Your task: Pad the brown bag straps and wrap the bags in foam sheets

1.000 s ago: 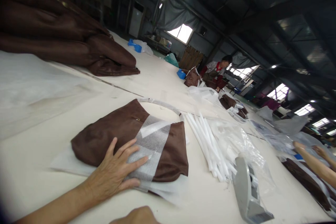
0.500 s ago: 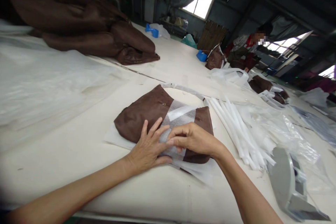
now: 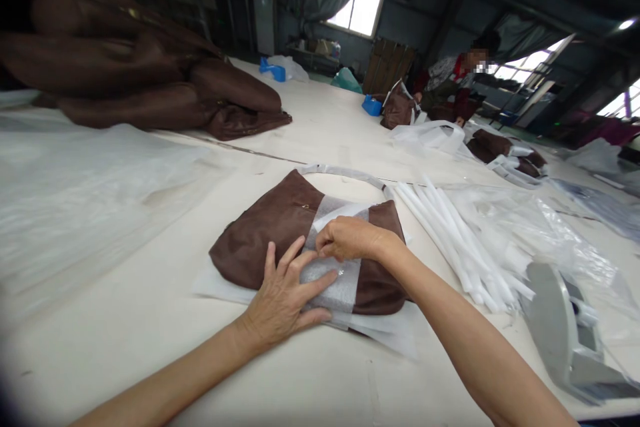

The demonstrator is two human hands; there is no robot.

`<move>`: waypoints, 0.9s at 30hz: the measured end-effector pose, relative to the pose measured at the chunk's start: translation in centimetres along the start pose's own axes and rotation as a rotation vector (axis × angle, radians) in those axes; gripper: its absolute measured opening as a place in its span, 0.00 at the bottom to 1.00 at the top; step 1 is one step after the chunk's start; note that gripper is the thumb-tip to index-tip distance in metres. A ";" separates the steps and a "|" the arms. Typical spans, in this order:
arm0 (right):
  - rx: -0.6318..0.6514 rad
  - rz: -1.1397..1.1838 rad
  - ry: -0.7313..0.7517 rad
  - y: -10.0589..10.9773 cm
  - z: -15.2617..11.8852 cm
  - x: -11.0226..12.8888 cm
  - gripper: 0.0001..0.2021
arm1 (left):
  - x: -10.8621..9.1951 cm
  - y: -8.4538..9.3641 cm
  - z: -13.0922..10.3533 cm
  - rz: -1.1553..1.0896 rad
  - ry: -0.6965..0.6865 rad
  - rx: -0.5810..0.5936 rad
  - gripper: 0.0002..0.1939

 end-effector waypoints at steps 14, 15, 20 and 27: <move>0.060 0.443 0.112 0.3 -2.7 2.3 0.08 | 0.1 0.0 0.1 0.003 0.010 0.039 0.32; 0.068 0.469 0.118 0.1 -2.5 2.1 0.08 | 0.1 0.0 0.2 -0.002 0.011 0.044 0.31; 0.041 0.241 0.072 -0.6 -0.1 0.2 0.07 | 0.1 0.1 0.2 -0.031 0.033 0.053 0.28; 0.028 -0.199 -0.009 0.0 0.3 0.3 0.06 | 0.1 0.2 0.0 -0.018 0.011 0.035 0.29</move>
Point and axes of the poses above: each hand's wrist, its own z-axis towards the middle knuckle, its own y-axis out of the back of the hand, x = y × z, the point moved 6 cm from there along z, towards the middle knuckle, and after that the axes turned 9 degrees about y, right-handed, at the moved point
